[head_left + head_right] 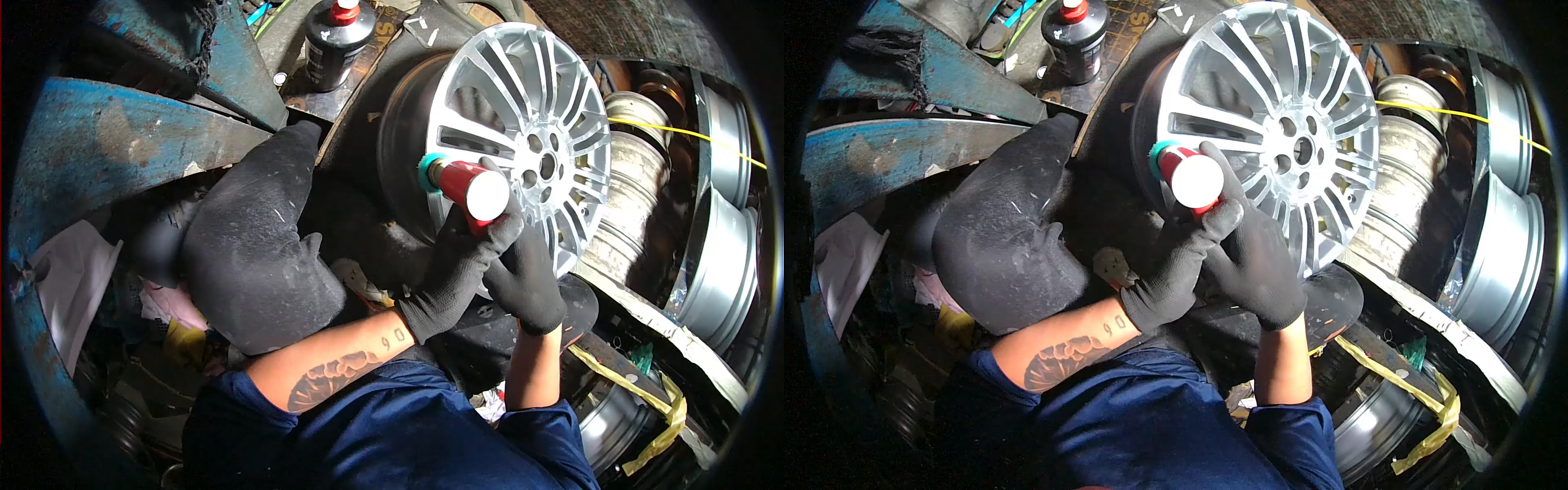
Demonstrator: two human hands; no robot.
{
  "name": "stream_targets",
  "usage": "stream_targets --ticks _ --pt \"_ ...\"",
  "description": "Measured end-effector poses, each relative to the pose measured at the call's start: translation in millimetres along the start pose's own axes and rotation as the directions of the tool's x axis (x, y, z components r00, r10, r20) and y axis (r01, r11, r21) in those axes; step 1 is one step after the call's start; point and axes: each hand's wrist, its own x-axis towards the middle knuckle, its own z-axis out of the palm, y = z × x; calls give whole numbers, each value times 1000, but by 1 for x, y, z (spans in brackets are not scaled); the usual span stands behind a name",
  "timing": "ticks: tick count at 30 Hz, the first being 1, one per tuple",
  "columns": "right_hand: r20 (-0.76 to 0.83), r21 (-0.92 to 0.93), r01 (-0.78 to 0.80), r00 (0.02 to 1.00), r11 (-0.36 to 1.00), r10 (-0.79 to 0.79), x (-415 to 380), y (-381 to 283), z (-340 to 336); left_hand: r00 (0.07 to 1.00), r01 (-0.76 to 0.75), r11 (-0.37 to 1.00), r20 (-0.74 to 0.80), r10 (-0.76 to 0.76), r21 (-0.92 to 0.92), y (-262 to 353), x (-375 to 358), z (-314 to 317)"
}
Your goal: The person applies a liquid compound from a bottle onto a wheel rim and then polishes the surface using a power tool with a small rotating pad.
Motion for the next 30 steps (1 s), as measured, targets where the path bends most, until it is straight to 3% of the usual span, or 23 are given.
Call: stream_targets --ticks 2,11,14,22,27,30 --pt "-5 3 11 1000 1000 -11 0 1 0 1000 3 993 10 -4 116 0 3 -5" --pt "-18 -70 -10 1000 998 9 -3 -6 -2 997 47 981 44 -56 189 -1 3 -10" --pt "-41 -77 20 999 997 -23 -4 -5 -1 999 -19 991 51 13 132 5 1 -5" --pt "-20 -53 -35 999 998 34 -1 -16 -3 997 46 994 57 -52 100 -9 3 -9" --pt "34 -135 -36 999 990 41 -17 -12 -5 994 101 992 41 -105 74 2 -16 -3" --pt "19 -132 -47 999 990 50 -16 -14 -4 997 62 990 37 -67 130 1 -15 -5"
